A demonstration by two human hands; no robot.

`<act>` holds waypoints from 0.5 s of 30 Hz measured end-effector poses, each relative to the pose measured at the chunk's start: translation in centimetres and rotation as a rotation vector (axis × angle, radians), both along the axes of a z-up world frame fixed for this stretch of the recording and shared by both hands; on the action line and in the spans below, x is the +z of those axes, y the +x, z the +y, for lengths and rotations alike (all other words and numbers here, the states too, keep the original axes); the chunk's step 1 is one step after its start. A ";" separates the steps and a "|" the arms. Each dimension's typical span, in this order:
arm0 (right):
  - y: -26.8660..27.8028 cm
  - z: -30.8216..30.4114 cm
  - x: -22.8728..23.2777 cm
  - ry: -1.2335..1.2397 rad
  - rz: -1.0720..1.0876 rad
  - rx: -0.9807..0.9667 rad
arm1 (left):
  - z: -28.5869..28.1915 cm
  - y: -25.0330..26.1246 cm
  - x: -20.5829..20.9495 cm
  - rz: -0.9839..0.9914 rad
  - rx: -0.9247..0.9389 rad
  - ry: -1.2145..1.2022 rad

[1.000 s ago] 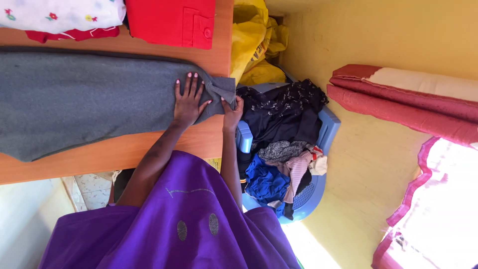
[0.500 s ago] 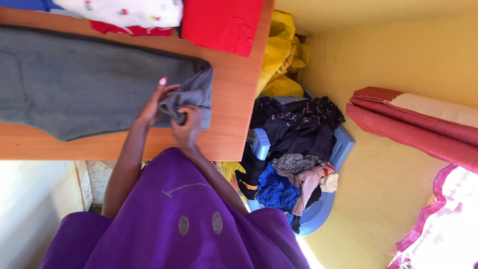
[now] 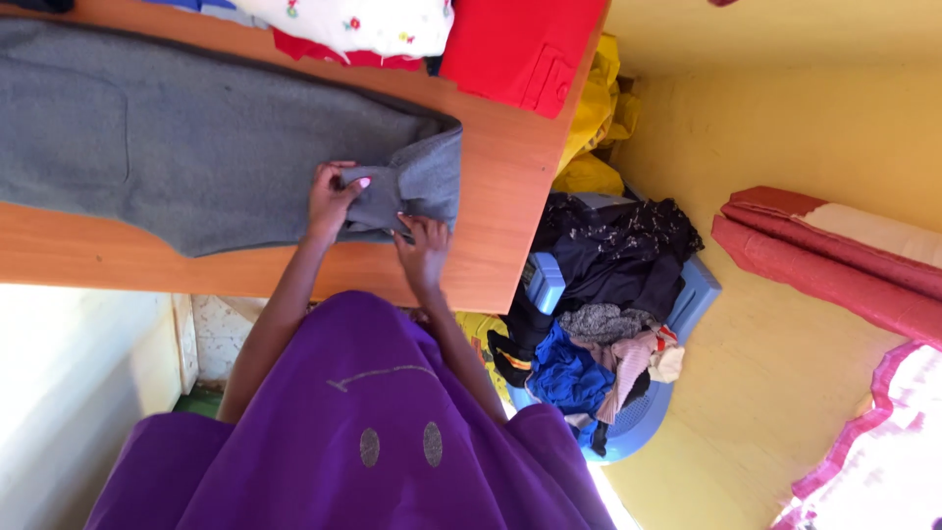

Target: The person is folding a pair of blue trousers and a grey hooded sweatshirt on a wooden table.

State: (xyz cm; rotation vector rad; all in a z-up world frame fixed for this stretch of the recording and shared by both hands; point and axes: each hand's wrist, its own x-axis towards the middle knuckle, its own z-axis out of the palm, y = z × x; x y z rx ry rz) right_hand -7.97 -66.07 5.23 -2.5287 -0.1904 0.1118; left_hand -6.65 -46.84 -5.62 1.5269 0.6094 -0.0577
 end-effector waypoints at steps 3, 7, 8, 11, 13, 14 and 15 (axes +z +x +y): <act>2.0 -2.0 1.7 0.078 0.131 0.140 | -3.2 1.8 11.6 -0.208 0.105 0.468; 5.8 -5.1 2.0 0.433 0.510 0.047 | -6.4 -1.4 15.0 -0.445 -0.122 0.906; 6.6 -5.7 1.4 0.609 0.403 -0.080 | -7.7 -2.7 14.4 -0.470 -0.208 0.870; 9.2 -6.2 -0.5 0.621 0.197 -0.240 | -10.4 -5.1 11.6 -0.392 -0.433 0.896; 10.7 -6.4 -2.1 0.457 0.081 -0.274 | -10.7 -4.8 9.1 -0.304 -0.573 0.952; 10.9 -6.8 -3.1 0.574 0.366 -0.236 | -10.4 -4.6 7.9 -0.301 -0.510 0.970; 11.1 -7.2 -4.1 0.684 0.654 -0.191 | -10.1 -4.3 6.6 -0.298 -0.447 0.988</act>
